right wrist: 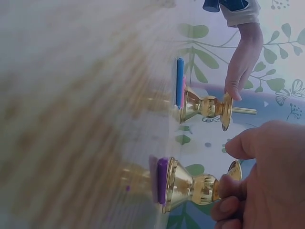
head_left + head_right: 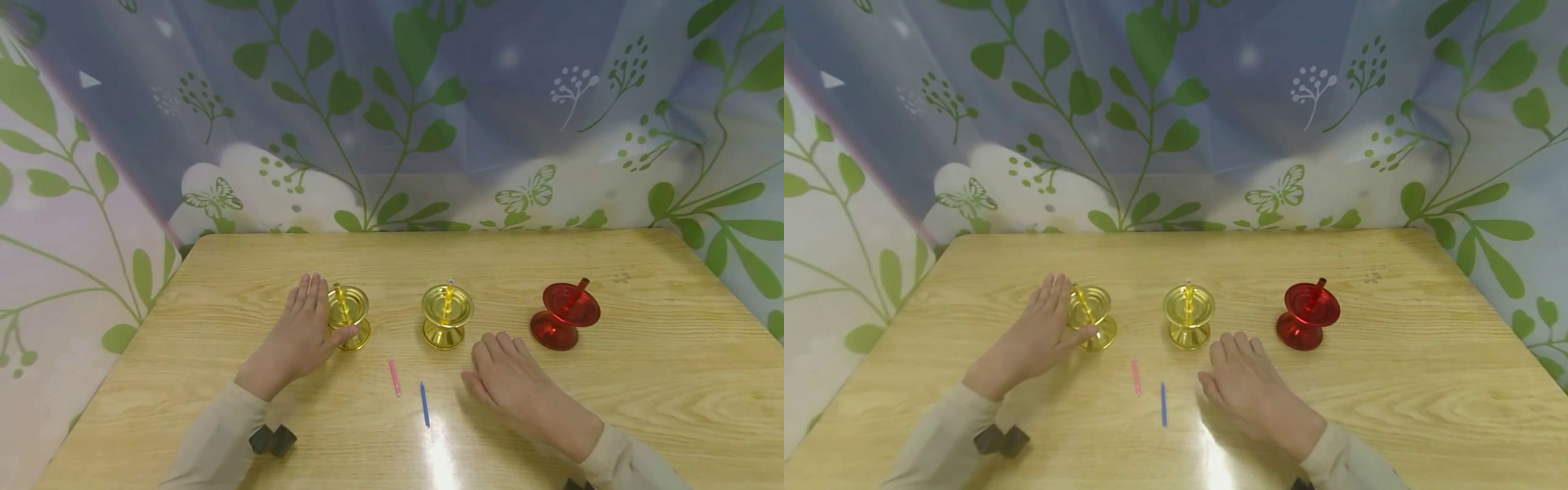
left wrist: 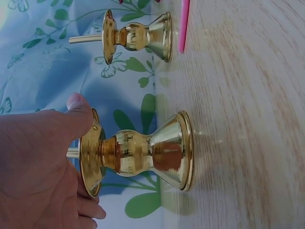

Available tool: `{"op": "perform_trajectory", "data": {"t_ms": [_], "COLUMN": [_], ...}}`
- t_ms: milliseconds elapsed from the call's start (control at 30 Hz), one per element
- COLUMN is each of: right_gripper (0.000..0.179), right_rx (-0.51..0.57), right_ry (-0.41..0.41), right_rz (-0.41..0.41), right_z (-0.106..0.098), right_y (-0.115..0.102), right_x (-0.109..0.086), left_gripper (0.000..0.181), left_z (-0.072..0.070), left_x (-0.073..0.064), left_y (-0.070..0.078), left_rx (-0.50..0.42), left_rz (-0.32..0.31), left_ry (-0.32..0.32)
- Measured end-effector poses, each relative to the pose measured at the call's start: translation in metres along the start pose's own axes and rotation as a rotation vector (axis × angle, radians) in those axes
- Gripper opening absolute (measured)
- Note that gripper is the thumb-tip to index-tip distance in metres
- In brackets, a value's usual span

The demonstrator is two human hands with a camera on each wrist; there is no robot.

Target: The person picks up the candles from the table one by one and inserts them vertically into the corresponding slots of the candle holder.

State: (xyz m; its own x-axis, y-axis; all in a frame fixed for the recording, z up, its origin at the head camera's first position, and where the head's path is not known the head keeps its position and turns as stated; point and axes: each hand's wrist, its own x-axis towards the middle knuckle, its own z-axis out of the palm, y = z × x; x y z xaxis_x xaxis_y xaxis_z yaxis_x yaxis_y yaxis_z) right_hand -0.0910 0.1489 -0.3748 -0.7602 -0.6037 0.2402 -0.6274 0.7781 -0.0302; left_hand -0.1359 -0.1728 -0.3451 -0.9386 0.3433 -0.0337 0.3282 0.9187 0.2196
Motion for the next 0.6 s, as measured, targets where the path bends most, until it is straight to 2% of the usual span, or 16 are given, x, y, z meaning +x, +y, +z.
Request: {"op": "perform_trajectory", "data": {"t_ms": [600], "right_gripper": [0.025], "right_rx": [0.009], "right_ry": [-0.013], "right_rz": [-0.001], "right_z": [0.0004], "right_y": [-0.003], "right_x": [0.0036], "left_gripper": [0.091], "left_z": [0.0006], "left_x": [-0.0009], "left_y": [-0.0002], "left_rx": [0.002], "left_rz": [0.008], "left_ry": [0.004]}}
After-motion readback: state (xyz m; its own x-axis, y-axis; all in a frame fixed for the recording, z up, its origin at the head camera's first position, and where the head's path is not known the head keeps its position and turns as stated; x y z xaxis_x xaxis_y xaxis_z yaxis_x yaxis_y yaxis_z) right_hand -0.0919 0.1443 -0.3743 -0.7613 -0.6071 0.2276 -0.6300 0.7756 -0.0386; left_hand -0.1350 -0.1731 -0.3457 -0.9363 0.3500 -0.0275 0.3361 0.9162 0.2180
